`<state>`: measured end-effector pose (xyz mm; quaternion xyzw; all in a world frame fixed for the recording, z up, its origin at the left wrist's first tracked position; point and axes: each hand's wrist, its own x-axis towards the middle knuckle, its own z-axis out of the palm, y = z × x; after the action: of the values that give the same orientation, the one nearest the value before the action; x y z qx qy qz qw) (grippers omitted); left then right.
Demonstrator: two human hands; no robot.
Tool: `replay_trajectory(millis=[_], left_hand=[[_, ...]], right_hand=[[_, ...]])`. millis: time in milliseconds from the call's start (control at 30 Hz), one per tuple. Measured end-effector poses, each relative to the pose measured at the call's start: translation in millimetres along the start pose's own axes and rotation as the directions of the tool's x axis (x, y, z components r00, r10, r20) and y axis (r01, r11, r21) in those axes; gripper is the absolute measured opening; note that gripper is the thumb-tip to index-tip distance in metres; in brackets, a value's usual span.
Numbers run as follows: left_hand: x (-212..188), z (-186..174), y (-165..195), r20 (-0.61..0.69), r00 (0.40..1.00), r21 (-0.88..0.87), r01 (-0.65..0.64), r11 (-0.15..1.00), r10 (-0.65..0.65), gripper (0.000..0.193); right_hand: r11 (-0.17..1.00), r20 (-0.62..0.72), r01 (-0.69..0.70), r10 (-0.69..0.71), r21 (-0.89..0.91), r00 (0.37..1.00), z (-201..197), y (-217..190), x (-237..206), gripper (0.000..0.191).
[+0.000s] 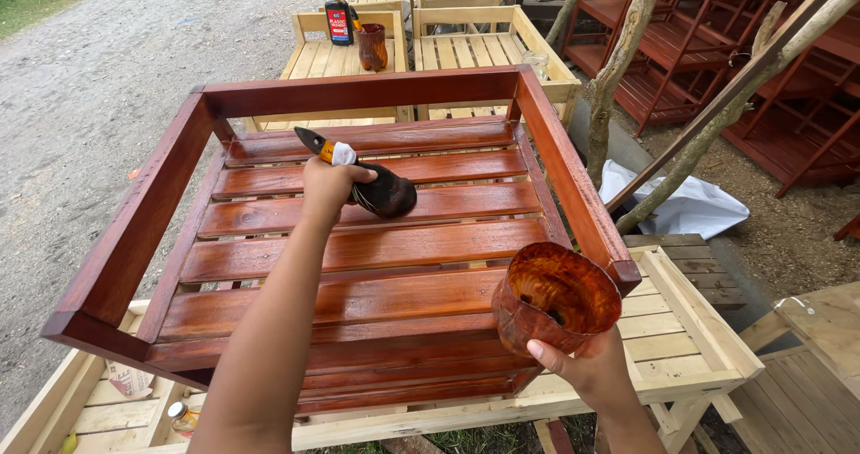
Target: The person applies reddish-brown wood stain to a slatted wooden chair frame. They hold a stain container in one hand and wipe the stain onto the chair's underside, seat slats, and frame rails using a cloth-wrapped applicator, dipping it repeatedly into the container and working over different surfaces of the chair.
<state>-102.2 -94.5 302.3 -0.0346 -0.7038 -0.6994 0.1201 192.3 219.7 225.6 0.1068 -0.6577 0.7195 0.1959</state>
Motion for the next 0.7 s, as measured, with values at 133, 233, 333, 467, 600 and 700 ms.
replay_trajectory(millis=[133, 233, 333, 467, 600, 700], left_hand=[[6.4, 31.8, -5.0, 0.14, 0.989, 0.026, -0.046, 0.999, 0.042, 0.026], [-0.3, 87.3, -9.4, 0.315, 0.945, 0.018, -0.099, 0.995, 0.088, 0.03], [-18.0, 148.3, -5.6, 0.409, 0.908, 0.094, -0.138, 0.986, 0.088, 0.033], [-46.9, 200.6, 11.0, 0.485, 0.855, 0.211, -0.319, 0.924, 0.185, 0.035], [-64.2, 211.5, 32.1, 0.509, 0.797, 0.322, -0.526, 0.787, 0.325, 0.037], [-67.6, 186.0, 38.4, 0.471, 0.832, 0.366, -0.488, 0.792, 0.295, 0.035]], right_hand=[[0.991, 0.001, -0.009, 0.01, -0.132, 1.0, 1.0, 2.5, -6.8, 0.082], [0.991, -0.01, -0.051, 0.05, -0.124, 0.999, 2.6, 1.8, -10.1, 0.081], [0.99, -0.021, -0.03, 0.027, -0.141, 0.999, 5.5, -0.7, -11.0, 0.081], [0.984, -0.068, -0.11, 0.101, -0.144, 0.993, 8.5, -6.4, -13.3, 0.081], [0.98, -0.075, -0.067, 0.054, -0.188, 0.996, 11.2, -9.2, -9.6, 0.08], [0.986, -0.066, -0.004, -0.008, -0.169, 0.998, 12.9, -8.9, -3.9, 0.081]])
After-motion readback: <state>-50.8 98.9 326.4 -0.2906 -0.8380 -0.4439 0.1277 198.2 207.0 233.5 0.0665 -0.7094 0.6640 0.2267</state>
